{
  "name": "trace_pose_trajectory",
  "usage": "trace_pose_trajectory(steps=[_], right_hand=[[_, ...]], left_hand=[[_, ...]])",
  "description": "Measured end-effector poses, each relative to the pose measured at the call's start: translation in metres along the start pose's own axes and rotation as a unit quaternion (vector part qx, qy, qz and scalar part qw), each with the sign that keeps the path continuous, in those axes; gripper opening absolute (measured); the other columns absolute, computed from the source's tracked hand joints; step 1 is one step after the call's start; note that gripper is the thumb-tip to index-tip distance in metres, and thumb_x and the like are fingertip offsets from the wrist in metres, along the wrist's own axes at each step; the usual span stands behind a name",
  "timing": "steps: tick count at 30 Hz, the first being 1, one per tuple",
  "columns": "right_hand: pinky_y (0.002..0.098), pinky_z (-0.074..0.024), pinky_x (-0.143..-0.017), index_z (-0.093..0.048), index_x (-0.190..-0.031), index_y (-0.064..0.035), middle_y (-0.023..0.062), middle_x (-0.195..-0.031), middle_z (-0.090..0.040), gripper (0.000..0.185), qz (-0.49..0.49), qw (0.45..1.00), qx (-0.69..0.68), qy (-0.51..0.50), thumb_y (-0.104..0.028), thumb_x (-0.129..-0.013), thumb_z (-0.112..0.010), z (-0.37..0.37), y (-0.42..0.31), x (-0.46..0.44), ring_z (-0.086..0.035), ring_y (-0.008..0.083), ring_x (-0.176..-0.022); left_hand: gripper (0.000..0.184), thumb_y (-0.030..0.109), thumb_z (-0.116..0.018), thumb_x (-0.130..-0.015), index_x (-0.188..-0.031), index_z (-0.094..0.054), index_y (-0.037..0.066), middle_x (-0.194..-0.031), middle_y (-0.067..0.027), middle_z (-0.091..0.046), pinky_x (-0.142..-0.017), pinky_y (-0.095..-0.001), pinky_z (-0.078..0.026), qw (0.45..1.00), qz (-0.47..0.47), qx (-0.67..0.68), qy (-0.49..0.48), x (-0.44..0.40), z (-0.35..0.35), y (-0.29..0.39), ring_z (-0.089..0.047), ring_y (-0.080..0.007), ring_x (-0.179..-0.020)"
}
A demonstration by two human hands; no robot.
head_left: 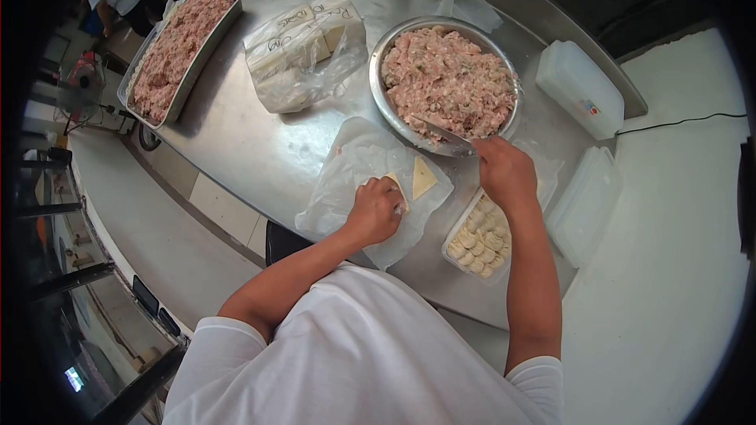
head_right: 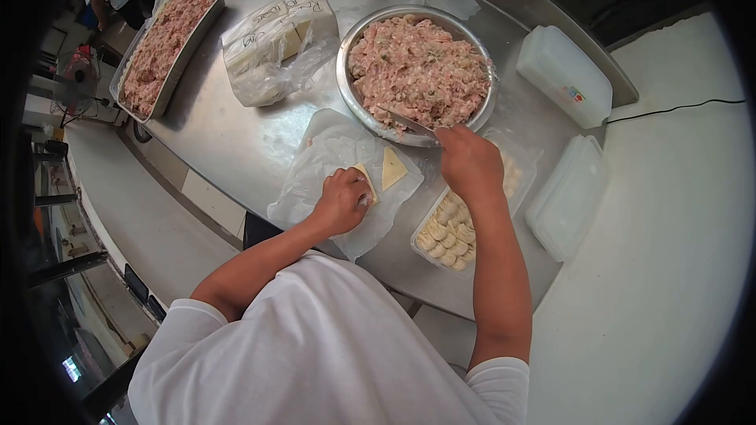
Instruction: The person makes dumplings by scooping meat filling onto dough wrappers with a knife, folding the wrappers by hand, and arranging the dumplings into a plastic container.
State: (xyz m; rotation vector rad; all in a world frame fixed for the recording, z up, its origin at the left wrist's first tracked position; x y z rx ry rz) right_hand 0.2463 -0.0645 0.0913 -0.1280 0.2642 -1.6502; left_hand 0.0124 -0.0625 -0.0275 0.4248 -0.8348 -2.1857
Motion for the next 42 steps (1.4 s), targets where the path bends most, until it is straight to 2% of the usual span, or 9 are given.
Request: trace_pose_trajectory(steps=[7,13,18,25,28,30,33,36,42], right_hand=[[0.0431,-0.0568,-0.079,-0.076,-0.105,-0.0089,0.0105,-0.097,-0.074,0.024,0.035,0.999,-0.038,-0.01,-0.008,-0.086,-0.061,0.004,0.014,-0.005,-0.07,0.0337,-0.09],[0.036,-0.0548,-0.075,-0.075,-0.106,-0.0023,0.0162,-0.09,-0.074,0.021,-0.082,0.968,-0.231,-0.046,-0.009,-0.088,-0.067,-0.019,0.041,0.03,-0.071,0.0258,-0.08],[0.0259,-0.049,-0.067,-0.066,-0.106,-0.0007,0.0007,-0.083,-0.064,0.016,-0.23,0.853,-0.468,-0.021,-0.008,-0.093,-0.07,-0.051,0.03,0.065,-0.058,0.0074,-0.073],[0.0225,-0.0455,-0.065,-0.05,-0.107,-0.0063,-0.0006,-0.087,-0.06,0.026,-0.208,0.723,-0.659,-0.022,-0.003,-0.092,-0.071,-0.114,-0.058,0.078,-0.053,0.0042,-0.076],[0.0244,-0.047,-0.067,-0.053,-0.107,-0.0052,-0.0003,-0.087,-0.06,0.022,-0.204,0.727,-0.655,-0.032,-0.006,-0.093,-0.071,-0.115,-0.069,0.081,-0.054,0.0049,-0.076],[0.0275,-0.0482,-0.069,-0.058,-0.106,-0.0036,0.0034,-0.086,-0.062,0.017,-0.158,0.817,-0.554,0.03,-0.01,-0.095,-0.069,-0.095,-0.066,0.082,-0.057,0.0091,-0.074],[0.0317,-0.0502,-0.071,-0.063,-0.108,-0.0018,0.0093,-0.09,-0.065,0.015,-0.119,0.893,-0.433,0.043,-0.009,-0.095,-0.066,-0.044,-0.069,0.083,-0.061,0.0176,-0.074],[0.0349,-0.0516,-0.072,-0.066,-0.112,-0.0028,0.0121,-0.095,-0.064,0.019,-0.038,0.924,-0.37,0.094,-0.003,-0.093,-0.064,-0.021,-0.076,0.083,-0.064,0.0263,-0.079],[0.0424,-0.0523,-0.071,-0.073,-0.11,-0.0073,0.0105,-0.091,-0.059,0.027,0.014,0.974,-0.214,0.068,0.001,-0.085,-0.064,-0.03,-0.074,0.085,-0.062,0.0314,-0.081]], left_hand=[[0.015,0.006,-0.071,-0.074,-0.089,-0.071,0.006,-0.108,-0.0117,-0.061,-0.085,-0.0481,-0.044,1.0,-0.006,-0.012,-0.005,0.0,0.002,0.002,-0.057,-0.0338,-0.101],[0.012,0.0,-0.066,-0.083,-0.095,-0.064,0.001,-0.11,-0.0178,-0.058,-0.092,-0.044,-0.047,0.996,0.008,0.075,0.053,-0.005,0.014,-0.014,-0.057,-0.0378,-0.106],[0.014,0.009,-0.07,-0.091,-0.099,-0.062,0.0,-0.112,-0.0089,-0.058,-0.095,-0.0357,-0.046,0.932,0.114,0.341,-0.054,-0.003,0.021,-0.038,-0.058,-0.0222,-0.107],[0.017,0.021,-0.067,-0.098,-0.106,-0.065,0.005,-0.121,-0.0043,-0.061,-0.098,-0.033,-0.044,0.813,0.171,0.552,-0.073,0.006,0.029,-0.041,-0.058,-0.0173,-0.11],[0.014,0.018,-0.063,-0.099,-0.108,-0.062,0.007,-0.127,-0.0061,-0.06,-0.105,-0.0378,-0.042,0.697,0.093,0.71,-0.043,0.005,0.051,-0.031,-0.057,-0.0192,-0.119],[0.015,0.019,-0.059,-0.101,-0.111,-0.061,0.007,-0.134,-0.0099,-0.059,-0.109,-0.0435,-0.044,0.521,0.054,0.851,-0.031,0.002,0.072,-0.026,-0.056,-0.0236,-0.125],[0.025,0.022,-0.057,-0.103,-0.12,-0.059,0.005,-0.139,-0.0154,-0.057,-0.113,-0.0487,-0.043,0.435,0.085,0.895,0.051,-0.002,0.087,-0.018,-0.054,-0.0305,-0.132],[0.033,0.026,-0.049,-0.107,-0.13,-0.055,0.003,-0.138,-0.0157,-0.057,-0.113,-0.05,-0.044,0.542,0.26,0.784,0.153,-0.008,0.079,-0.018,-0.054,-0.0325,-0.131],[0.04,0.026,-0.041,-0.11,-0.141,-0.047,0.001,-0.14,-0.0176,-0.056,-0.115,-0.0503,-0.042,0.471,0.284,0.827,0.116,-0.02,0.064,-0.026,-0.055,-0.034,-0.13]])
Point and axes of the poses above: each hand's wrist, its own x-axis away from the middle knuckle, its own z-axis out of the back of the hand, y = z × x, the point moved 5 cm from there along -x, towards the middle knuckle
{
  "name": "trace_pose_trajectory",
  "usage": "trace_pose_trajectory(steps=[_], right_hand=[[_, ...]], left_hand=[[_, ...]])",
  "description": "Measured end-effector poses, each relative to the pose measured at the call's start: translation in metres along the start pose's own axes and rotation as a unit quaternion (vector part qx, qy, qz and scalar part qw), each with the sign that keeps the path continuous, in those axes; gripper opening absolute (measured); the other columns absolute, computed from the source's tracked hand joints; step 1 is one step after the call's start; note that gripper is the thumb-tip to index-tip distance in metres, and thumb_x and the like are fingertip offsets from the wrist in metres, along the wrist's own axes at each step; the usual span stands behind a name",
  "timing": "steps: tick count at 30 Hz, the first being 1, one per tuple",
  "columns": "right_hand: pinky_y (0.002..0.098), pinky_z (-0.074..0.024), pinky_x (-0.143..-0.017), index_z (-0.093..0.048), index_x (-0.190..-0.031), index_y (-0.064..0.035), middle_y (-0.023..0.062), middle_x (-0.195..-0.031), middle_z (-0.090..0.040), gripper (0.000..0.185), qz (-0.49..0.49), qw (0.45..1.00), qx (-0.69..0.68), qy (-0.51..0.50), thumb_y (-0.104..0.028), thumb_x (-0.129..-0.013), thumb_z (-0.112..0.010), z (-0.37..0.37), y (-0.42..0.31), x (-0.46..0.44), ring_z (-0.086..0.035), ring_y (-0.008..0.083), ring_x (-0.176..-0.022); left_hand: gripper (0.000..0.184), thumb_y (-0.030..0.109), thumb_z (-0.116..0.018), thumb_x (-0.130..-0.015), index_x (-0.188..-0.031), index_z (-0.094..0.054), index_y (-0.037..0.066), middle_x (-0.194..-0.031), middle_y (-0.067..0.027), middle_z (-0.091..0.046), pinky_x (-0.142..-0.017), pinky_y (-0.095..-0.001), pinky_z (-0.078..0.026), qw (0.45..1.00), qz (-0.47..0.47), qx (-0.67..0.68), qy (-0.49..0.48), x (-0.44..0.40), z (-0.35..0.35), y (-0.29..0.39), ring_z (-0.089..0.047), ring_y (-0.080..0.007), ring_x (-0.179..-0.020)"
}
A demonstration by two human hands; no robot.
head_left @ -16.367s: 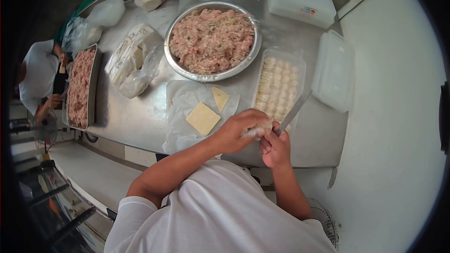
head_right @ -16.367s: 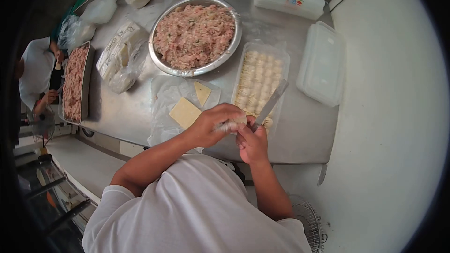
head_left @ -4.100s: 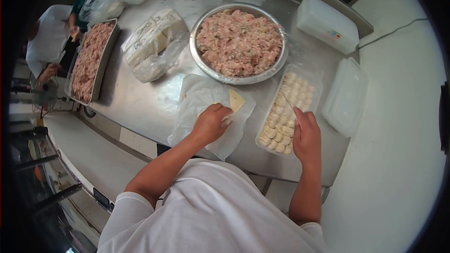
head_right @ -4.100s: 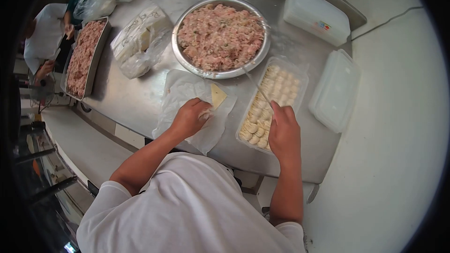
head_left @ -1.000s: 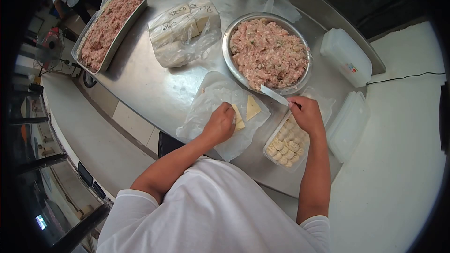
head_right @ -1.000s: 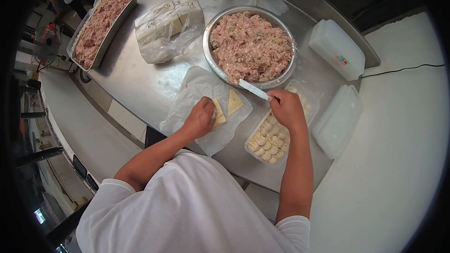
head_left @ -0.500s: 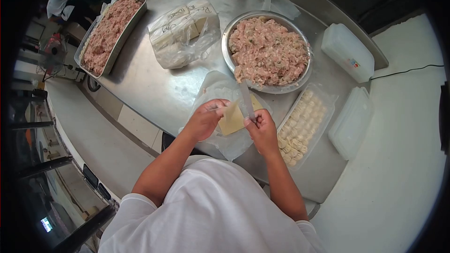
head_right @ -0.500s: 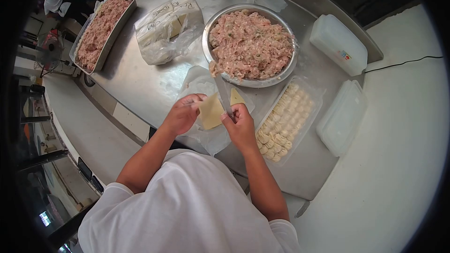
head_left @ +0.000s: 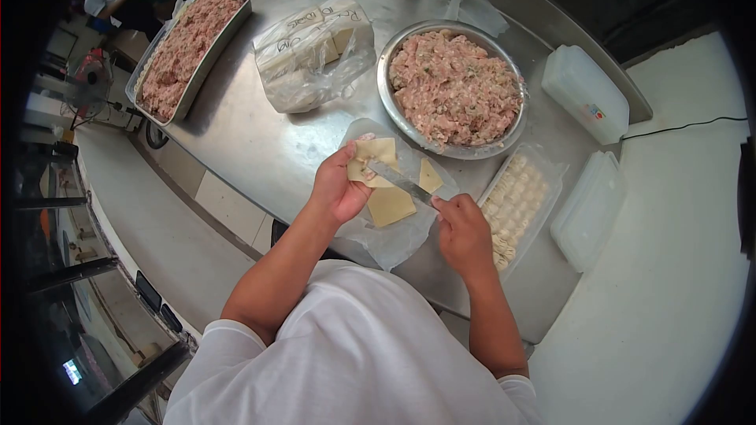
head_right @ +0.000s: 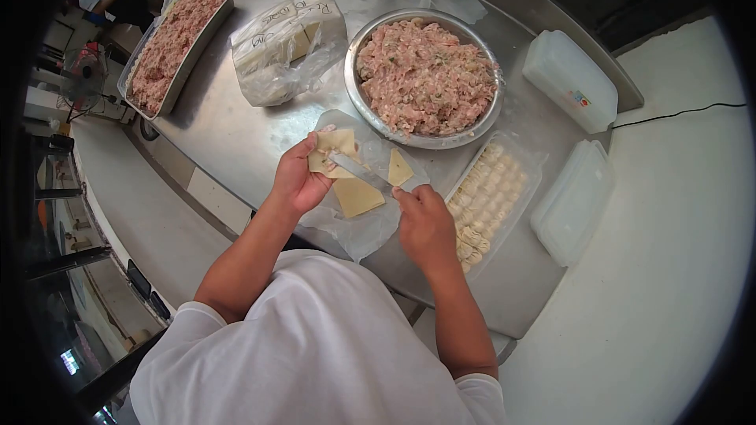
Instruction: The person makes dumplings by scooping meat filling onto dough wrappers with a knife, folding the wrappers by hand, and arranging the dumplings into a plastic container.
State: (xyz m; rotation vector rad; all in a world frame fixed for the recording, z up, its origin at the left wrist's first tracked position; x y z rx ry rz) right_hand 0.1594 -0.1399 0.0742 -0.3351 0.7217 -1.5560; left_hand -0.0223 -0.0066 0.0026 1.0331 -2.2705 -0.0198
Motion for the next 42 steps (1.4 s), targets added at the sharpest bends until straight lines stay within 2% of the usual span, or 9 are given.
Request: trace_pose_trajectory(steps=[6,10,13,21,25,30,37,40,42], right_hand=[[0.0453,-0.0538,-0.072,-0.074,-0.105,-0.01,0.0113,-0.086,-0.06,0.027,-0.012,0.987,0.16,0.025,-0.002,-0.083,-0.06,0.053,0.014,-0.037,-0.064,0.0331,-0.081],[0.0462,-0.055,-0.072,-0.074,-0.102,-0.0094,0.0113,-0.086,-0.063,0.025,-0.049,0.958,0.279,-0.033,-0.005,-0.082,-0.059,0.056,0.03,-0.075,-0.066,0.0342,-0.082],[0.0448,-0.0565,-0.072,-0.075,-0.102,-0.0102,0.011,-0.088,-0.065,0.025,0.008,0.953,0.284,-0.104,-0.007,-0.083,-0.058,0.054,0.04,-0.085,-0.068,0.0338,-0.083],[0.0426,-0.0538,-0.071,-0.076,-0.102,-0.0111,0.0086,-0.088,-0.063,0.024,0.043,0.993,0.11,-0.01,-0.002,-0.081,-0.068,0.042,0.034,-0.031,-0.065,0.0293,-0.081],[0.0409,-0.0535,-0.07,-0.076,-0.102,-0.0105,0.0078,-0.089,-0.062,0.024,-0.024,0.998,0.032,-0.039,-0.001,-0.082,-0.068,0.01,0.044,0.003,-0.064,0.0279,-0.081],[0.0405,-0.0535,-0.071,-0.075,-0.104,-0.0097,0.0082,-0.089,-0.06,0.025,-0.072,0.996,0.052,-0.003,0.0,-0.082,-0.067,0.03,0.025,0.005,-0.064,0.0278,-0.08],[0.04,-0.0533,-0.069,-0.075,-0.106,-0.0089,0.0088,-0.088,-0.059,0.029,-0.011,0.999,0.043,0.02,0.002,-0.081,-0.066,0.01,0.021,-0.001,-0.064,0.0274,-0.078],[0.0375,-0.0532,-0.067,-0.074,-0.107,-0.008,0.0089,-0.09,-0.06,0.027,0.002,0.999,0.035,0.025,0.001,-0.083,-0.067,0.019,0.008,-0.004,-0.064,0.0265,-0.075],[0.0352,-0.0529,-0.066,-0.074,-0.107,-0.0072,0.0094,-0.091,-0.062,0.024,-0.038,0.995,-0.066,0.061,0.0,-0.085,-0.066,0.042,-0.005,-0.006,-0.064,0.0256,-0.074]], left_hand=[[0.037,0.025,-0.041,-0.11,-0.136,-0.048,0.0,-0.132,-0.0176,-0.058,-0.11,-0.0504,-0.047,0.992,-0.099,0.0,0.073,-0.023,0.014,0.013,-0.06,-0.0342,-0.121],[0.034,0.024,-0.042,-0.11,-0.13,-0.053,-0.001,-0.127,-0.0162,-0.061,-0.107,-0.048,-0.049,0.994,-0.057,-0.067,0.061,-0.041,0.006,-0.011,-0.061,-0.0316,-0.119],[0.032,0.024,-0.041,-0.11,-0.128,-0.054,0.0,-0.126,-0.0155,-0.061,-0.106,-0.0483,-0.049,0.994,-0.028,-0.059,0.09,-0.046,-0.004,-0.029,-0.061,-0.0317,-0.118],[0.036,0.026,-0.036,-0.111,-0.127,-0.05,-0.002,-0.123,-0.0168,-0.061,-0.105,-0.0478,-0.05,0.997,0.053,-0.005,0.049,-0.046,-0.013,-0.053,-0.062,-0.0324,-0.114],[0.038,0.028,-0.034,-0.112,-0.126,-0.05,-0.004,-0.122,-0.0171,-0.061,-0.104,-0.0472,-0.05,0.997,0.073,-0.009,0.022,-0.05,0.007,-0.053,-0.063,-0.0318,-0.113],[0.035,0.027,-0.036,-0.112,-0.122,-0.052,-0.003,-0.119,-0.0169,-0.062,-0.103,-0.044,-0.051,0.997,-0.03,-0.054,0.05,-0.038,0.006,-0.039,-0.063,-0.029,-0.11],[0.034,0.026,-0.04,-0.111,-0.121,-0.054,-0.002,-0.12,-0.0143,-0.062,-0.103,-0.041,-0.05,0.998,-0.025,-0.046,0.035,-0.024,-0.013,-0.035,-0.064,-0.0263,-0.109],[0.037,0.029,-0.04,-0.111,-0.128,-0.053,-0.002,-0.124,-0.0168,-0.064,-0.104,-0.0436,-0.052,0.997,-0.045,-0.026,-0.055,-0.002,-0.033,-0.016,-0.064,-0.031,-0.116],[0.036,0.027,-0.041,-0.11,-0.132,-0.051,0.0,-0.128,-0.0155,-0.063,-0.104,-0.0427,-0.052,0.979,-0.022,0.042,-0.197,0.02,-0.065,-0.007,-0.063,-0.0301,-0.121]])
Point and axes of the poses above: each hand's wrist, its own x-axis away from the middle knuckle, its own z-axis out of the back of the hand, y = z × x, the point moved 5 cm from there along -x, towards the middle knuckle
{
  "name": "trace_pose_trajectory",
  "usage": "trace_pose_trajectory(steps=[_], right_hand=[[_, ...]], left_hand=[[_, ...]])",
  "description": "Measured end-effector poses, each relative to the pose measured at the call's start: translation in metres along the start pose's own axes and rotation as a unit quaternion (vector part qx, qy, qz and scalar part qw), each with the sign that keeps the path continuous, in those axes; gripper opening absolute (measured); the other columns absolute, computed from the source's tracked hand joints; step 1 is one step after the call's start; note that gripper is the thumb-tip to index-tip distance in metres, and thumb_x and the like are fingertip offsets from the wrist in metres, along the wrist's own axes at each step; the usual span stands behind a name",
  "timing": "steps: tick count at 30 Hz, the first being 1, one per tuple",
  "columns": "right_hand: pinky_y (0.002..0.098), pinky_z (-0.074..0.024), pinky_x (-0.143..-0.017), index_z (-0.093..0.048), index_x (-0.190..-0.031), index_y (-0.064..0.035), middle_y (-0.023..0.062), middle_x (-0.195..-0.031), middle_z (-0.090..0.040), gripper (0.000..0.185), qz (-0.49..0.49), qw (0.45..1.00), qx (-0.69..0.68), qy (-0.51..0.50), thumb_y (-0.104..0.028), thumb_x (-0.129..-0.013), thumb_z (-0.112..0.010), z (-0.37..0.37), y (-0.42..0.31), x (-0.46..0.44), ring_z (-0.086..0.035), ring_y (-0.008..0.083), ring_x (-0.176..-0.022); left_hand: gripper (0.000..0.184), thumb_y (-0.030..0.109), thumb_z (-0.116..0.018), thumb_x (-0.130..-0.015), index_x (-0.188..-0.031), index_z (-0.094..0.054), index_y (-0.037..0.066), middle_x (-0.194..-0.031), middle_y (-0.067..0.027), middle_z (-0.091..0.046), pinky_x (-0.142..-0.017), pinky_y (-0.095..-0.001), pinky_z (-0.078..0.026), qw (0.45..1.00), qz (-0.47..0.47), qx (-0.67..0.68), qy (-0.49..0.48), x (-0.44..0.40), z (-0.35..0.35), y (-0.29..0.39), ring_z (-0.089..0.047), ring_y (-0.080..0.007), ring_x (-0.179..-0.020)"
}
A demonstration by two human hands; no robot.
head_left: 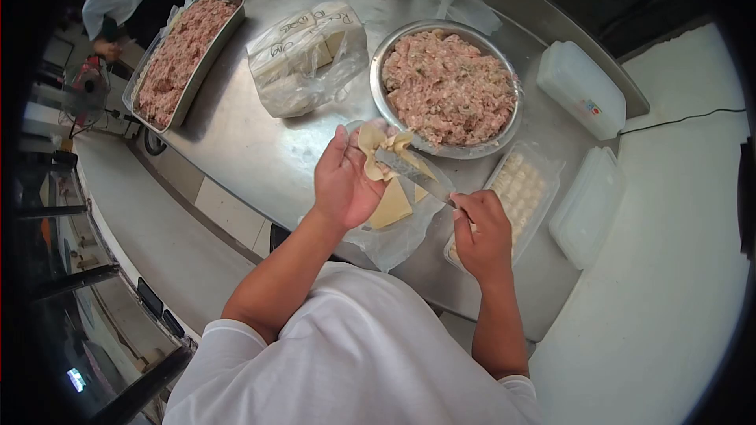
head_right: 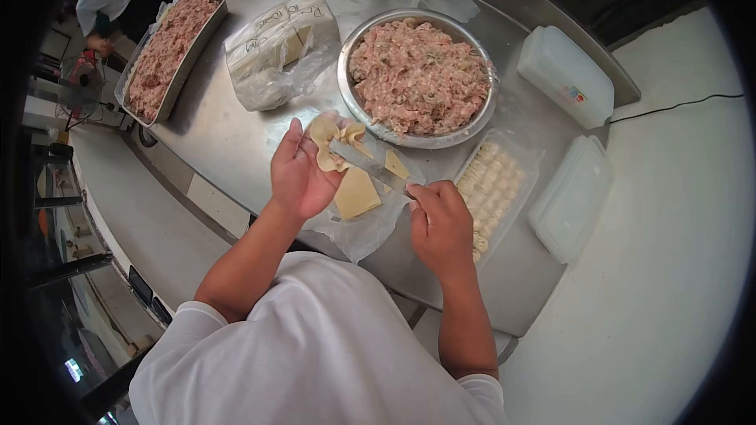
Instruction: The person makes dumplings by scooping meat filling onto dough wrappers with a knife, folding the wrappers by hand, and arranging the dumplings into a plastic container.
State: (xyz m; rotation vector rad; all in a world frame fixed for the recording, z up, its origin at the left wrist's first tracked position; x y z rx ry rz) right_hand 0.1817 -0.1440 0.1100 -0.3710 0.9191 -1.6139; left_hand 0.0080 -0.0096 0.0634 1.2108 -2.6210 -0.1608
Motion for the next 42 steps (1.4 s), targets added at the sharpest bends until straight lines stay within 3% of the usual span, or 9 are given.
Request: trace_pose_trajectory(steps=[5,12,15,23,27,28,29,35,42], right_hand=[[0.0356,-0.053,-0.067,-0.074,-0.106,-0.0062,0.0102,-0.09,-0.063,0.022,-0.028,0.999,-0.025,-0.017,0.0,-0.087,-0.065,0.018,-0.01,0.003,-0.065,0.0258,-0.075],[0.0376,-0.054,-0.07,-0.074,-0.103,-0.0042,0.011,-0.088,-0.065,0.022,-0.05,0.992,0.041,-0.113,0.002,-0.083,-0.064,0.044,0.009,0.033,-0.067,0.0278,-0.076],[0.0355,-0.0533,-0.068,-0.072,-0.098,-0.0033,0.0104,-0.086,-0.065,0.015,-0.135,0.988,0.021,-0.066,-0.002,-0.084,-0.068,0.072,0.021,0.045,-0.067,0.0255,-0.076],[0.025,-0.0434,-0.053,-0.066,-0.104,-0.006,-0.0001,-0.083,-0.062,0.02,-0.315,0.881,-0.35,0.056,-0.019,-0.093,-0.075,-0.024,0.056,0.119,-0.054,0.0085,-0.06],[0.021,-0.0355,-0.045,-0.059,-0.119,-0.0101,-0.004,-0.082,-0.058,0.027,-0.335,0.67,-0.63,0.203,-0.022,-0.098,-0.07,-0.041,0.057,0.129,-0.042,0.0033,-0.052],[0.0212,-0.0351,-0.044,-0.06,-0.12,-0.0056,-0.0043,-0.076,-0.054,0.022,-0.343,0.648,-0.638,0.236,-0.014,-0.099,-0.065,-0.037,0.062,0.133,-0.041,0.0032,-0.051],[0.0212,-0.0351,-0.044,-0.06,-0.12,-0.0056,-0.0043,-0.076,-0.054,0.022,-0.343,0.645,-0.638,0.243,-0.014,-0.099,-0.065,-0.032,0.068,0.139,-0.041,0.0032,-0.051],[0.0213,-0.0366,-0.045,-0.06,-0.121,-0.0025,0.0014,-0.085,-0.061,0.03,-0.376,0.686,-0.592,0.197,-0.01,-0.094,-0.07,-0.009,0.102,0.175,-0.047,0.0036,-0.056],[0.0208,-0.0355,-0.044,-0.058,-0.123,-0.0003,0.0106,-0.094,-0.069,0.031,-0.432,0.733,-0.439,0.289,-0.009,-0.095,-0.068,0.008,0.132,0.197,-0.044,0.0045,-0.051]], left_hand=[[0.04,0.003,-0.064,-0.094,-0.132,-0.052,0.005,-0.123,-0.0068,-0.064,-0.097,-0.0351,-0.055,0.909,0.03,-0.41,0.071,-0.003,0.021,-0.006,-0.065,-0.0213,-0.116],[0.021,0.001,-0.076,-0.083,-0.101,-0.064,0.002,-0.092,-0.0027,-0.065,-0.079,-0.0299,-0.054,0.568,-0.035,-0.815,-0.112,0.001,-0.001,-0.031,-0.064,-0.014,-0.083],[0.012,0.003,-0.072,-0.09,-0.098,-0.063,0.002,-0.088,-0.002,-0.064,-0.073,-0.03,-0.056,0.737,0.072,-0.672,0.005,-0.003,0.01,-0.045,-0.064,-0.0132,-0.077],[0.028,0.028,-0.062,-0.105,-0.104,-0.066,0.0,-0.084,-0.0021,-0.063,-0.073,-0.0287,-0.053,0.831,0.091,-0.544,-0.067,0.011,0.01,-0.143,-0.061,-0.0108,-0.08],[0.032,0.028,-0.056,-0.107,-0.124,-0.065,0.003,-0.118,-0.0075,-0.063,-0.092,-0.0345,-0.051,0.811,0.204,-0.538,-0.112,0.021,0.006,-0.171,-0.062,-0.0173,-0.108],[0.029,0.024,-0.059,-0.105,-0.125,-0.065,0.004,-0.122,-0.0101,-0.063,-0.092,-0.0352,-0.052,0.747,0.098,-0.619,-0.222,0.017,-0.004,-0.168,-0.063,-0.0202,-0.108],[0.028,0.02,-0.063,-0.103,-0.126,-0.066,0.005,-0.125,-0.0127,-0.063,-0.092,-0.0358,-0.052,0.66,-0.011,-0.677,-0.326,0.019,-0.013,-0.169,-0.064,-0.0232,-0.108],[0.022,0.007,-0.072,-0.09,-0.112,-0.069,0.003,-0.117,-0.0139,-0.065,-0.089,-0.0406,-0.055,0.572,0.048,-0.676,-0.462,0.011,-0.014,-0.186,-0.066,-0.0325,-0.101],[0.026,-0.003,-0.071,-0.078,-0.103,-0.068,0.003,-0.104,-0.0149,-0.067,-0.085,-0.0438,-0.055,0.452,0.076,-0.798,-0.392,-0.038,0.01,-0.215,-0.065,-0.0362,-0.099]])
Point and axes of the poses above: each hand's wrist, its own x-axis away from the middle knuckle, its own z-axis out of the back of the hand, y = z × x, the point moved 5 cm from there along -x, towards the middle knuckle
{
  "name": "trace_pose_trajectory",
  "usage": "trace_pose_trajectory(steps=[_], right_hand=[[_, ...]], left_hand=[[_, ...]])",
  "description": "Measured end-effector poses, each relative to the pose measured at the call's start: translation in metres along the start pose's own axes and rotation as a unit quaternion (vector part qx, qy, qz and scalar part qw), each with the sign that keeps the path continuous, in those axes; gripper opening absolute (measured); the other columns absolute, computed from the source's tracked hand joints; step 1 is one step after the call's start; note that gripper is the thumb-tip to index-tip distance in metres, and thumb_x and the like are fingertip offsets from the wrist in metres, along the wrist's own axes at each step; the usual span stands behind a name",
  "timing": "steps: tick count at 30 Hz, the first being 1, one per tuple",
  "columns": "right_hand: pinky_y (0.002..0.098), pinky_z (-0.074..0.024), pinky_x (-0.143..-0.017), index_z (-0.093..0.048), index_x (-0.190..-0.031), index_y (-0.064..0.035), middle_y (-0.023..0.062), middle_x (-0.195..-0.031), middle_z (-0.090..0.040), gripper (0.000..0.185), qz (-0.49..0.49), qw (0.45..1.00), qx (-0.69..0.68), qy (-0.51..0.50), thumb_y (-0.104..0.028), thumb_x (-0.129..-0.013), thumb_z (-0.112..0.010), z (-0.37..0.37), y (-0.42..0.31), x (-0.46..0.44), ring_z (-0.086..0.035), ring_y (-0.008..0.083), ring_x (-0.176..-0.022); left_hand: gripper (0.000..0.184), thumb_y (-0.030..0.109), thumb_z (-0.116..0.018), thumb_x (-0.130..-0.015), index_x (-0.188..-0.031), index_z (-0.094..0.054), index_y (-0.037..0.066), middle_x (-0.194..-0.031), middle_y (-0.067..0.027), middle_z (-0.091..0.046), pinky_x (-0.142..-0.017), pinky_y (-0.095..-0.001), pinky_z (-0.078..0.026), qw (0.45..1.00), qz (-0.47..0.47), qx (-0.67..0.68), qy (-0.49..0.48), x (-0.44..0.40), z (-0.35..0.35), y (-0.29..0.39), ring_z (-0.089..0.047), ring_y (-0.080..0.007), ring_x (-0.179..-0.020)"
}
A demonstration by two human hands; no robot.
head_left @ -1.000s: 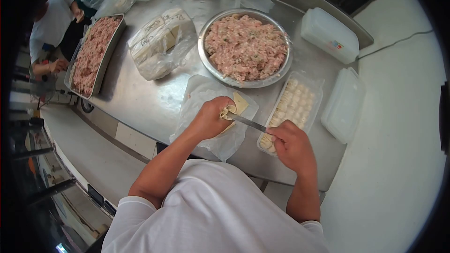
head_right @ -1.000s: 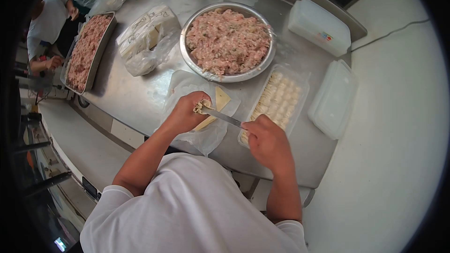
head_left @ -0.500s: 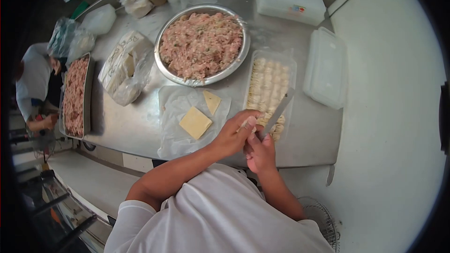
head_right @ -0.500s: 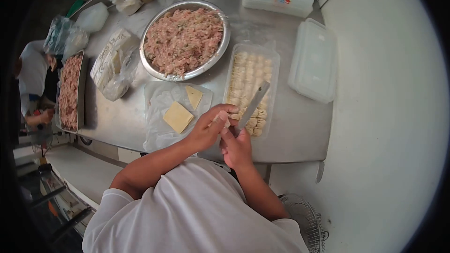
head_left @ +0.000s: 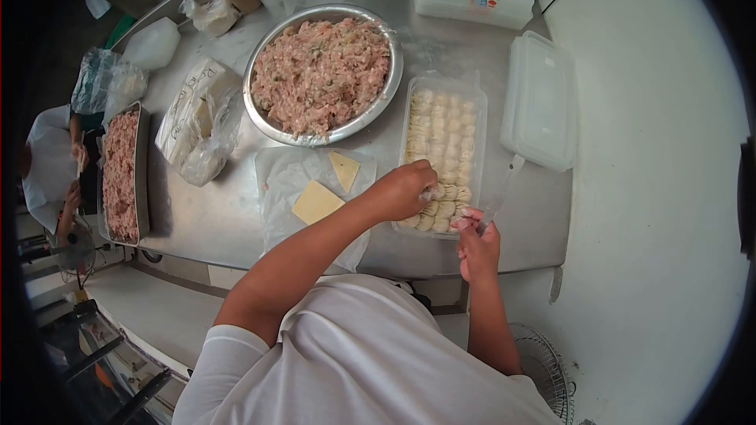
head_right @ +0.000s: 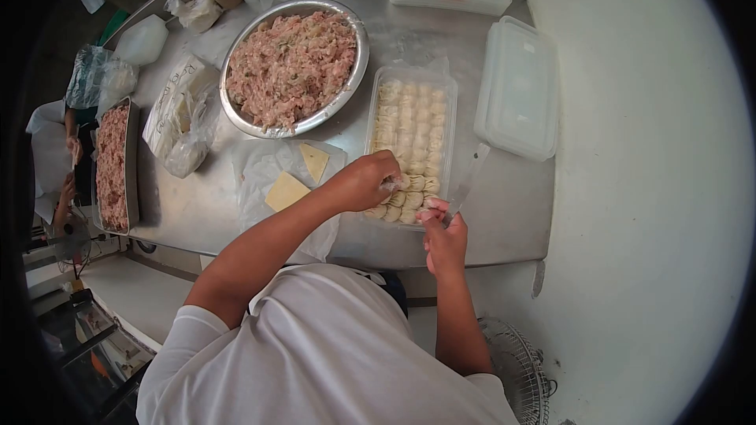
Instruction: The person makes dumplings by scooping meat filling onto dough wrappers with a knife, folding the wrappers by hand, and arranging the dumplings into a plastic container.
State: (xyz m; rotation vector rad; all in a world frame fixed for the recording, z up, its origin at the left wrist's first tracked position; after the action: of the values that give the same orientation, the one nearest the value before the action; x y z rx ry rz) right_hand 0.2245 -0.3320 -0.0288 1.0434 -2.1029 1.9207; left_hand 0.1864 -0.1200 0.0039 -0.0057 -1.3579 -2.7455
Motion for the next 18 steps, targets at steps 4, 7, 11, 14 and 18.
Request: trace_pose_trajectory(steps=[4,7,11,14,18], right_hand=[[0.0212,-0.0355,-0.042,-0.059,-0.121,-0.0001,0.0095,-0.092,-0.067,0.03,0.003,0.999,0.029,0.021,-0.009,-0.094,-0.069,0.005,0.0,-0.001,-0.045,0.0048,-0.051],[0.0211,-0.0345,-0.042,-0.061,-0.118,-0.0009,0.0081,-0.091,-0.066,0.027,0.013,0.998,0.056,0.024,-0.009,-0.094,-0.069,0.004,-0.001,0.0,-0.044,0.0049,-0.05],[0.0293,-0.048,-0.061,-0.065,-0.117,0.0013,0.0044,-0.093,-0.061,0.029,0.062,0.981,0.181,0.019,-0.011,-0.092,-0.071,0.004,-0.007,-0.003,-0.058,0.0118,-0.073],[0.0329,-0.0498,-0.072,-0.065,-0.12,0.0017,0.0072,-0.091,-0.06,0.027,0.184,0.918,0.349,-0.034,-0.011,-0.096,-0.066,-0.028,-0.054,0.004,-0.059,0.0167,-0.077],[0.0345,-0.0501,-0.072,-0.066,-0.12,-0.0017,0.0105,-0.091,-0.059,0.024,0.304,0.838,0.444,-0.093,-0.005,-0.098,-0.058,-0.079,-0.1,-0.001,-0.061,0.0217,-0.075]], left_hand=[[0.028,-0.002,-0.069,-0.077,-0.104,-0.068,0.004,-0.1,-0.0143,-0.067,-0.085,-0.0463,-0.055,0.998,0.019,-0.055,-0.009,-0.003,-0.012,0.004,-0.066,-0.0364,-0.1],[0.03,0.0,-0.069,-0.078,-0.108,-0.068,0.004,-0.102,-0.0145,-0.067,-0.086,-0.0461,-0.055,0.994,0.04,-0.102,-0.022,-0.004,-0.014,0.001,-0.066,-0.0365,-0.101],[0.034,0.0,-0.07,-0.077,-0.111,-0.068,0.004,-0.103,-0.0146,-0.068,-0.088,-0.0448,-0.055,0.996,0.006,-0.088,0.02,0.004,-0.015,-0.005,-0.064,-0.0354,-0.104],[0.034,0.0,-0.073,-0.077,-0.11,-0.068,0.004,-0.104,-0.0147,-0.067,-0.091,-0.0439,-0.054,0.981,-0.097,-0.033,0.165,0.029,0.018,0.012,-0.062,-0.0356,-0.106],[0.036,0.003,-0.079,-0.074,-0.108,-0.067,0.003,-0.105,-0.0141,-0.064,-0.091,-0.044,-0.051,0.963,0.032,-0.087,0.253,0.097,0.051,-0.013,-0.06,-0.0363,-0.104]])
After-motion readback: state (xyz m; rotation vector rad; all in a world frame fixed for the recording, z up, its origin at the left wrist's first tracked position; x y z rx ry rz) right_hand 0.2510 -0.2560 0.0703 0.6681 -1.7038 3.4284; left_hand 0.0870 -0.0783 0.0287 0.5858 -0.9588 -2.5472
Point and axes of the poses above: each hand's wrist, its own x-axis away from the middle knuckle, its own z-axis out of the back of the hand, y = z × x, the point moved 5 cm from there along -x, towards the middle knuckle
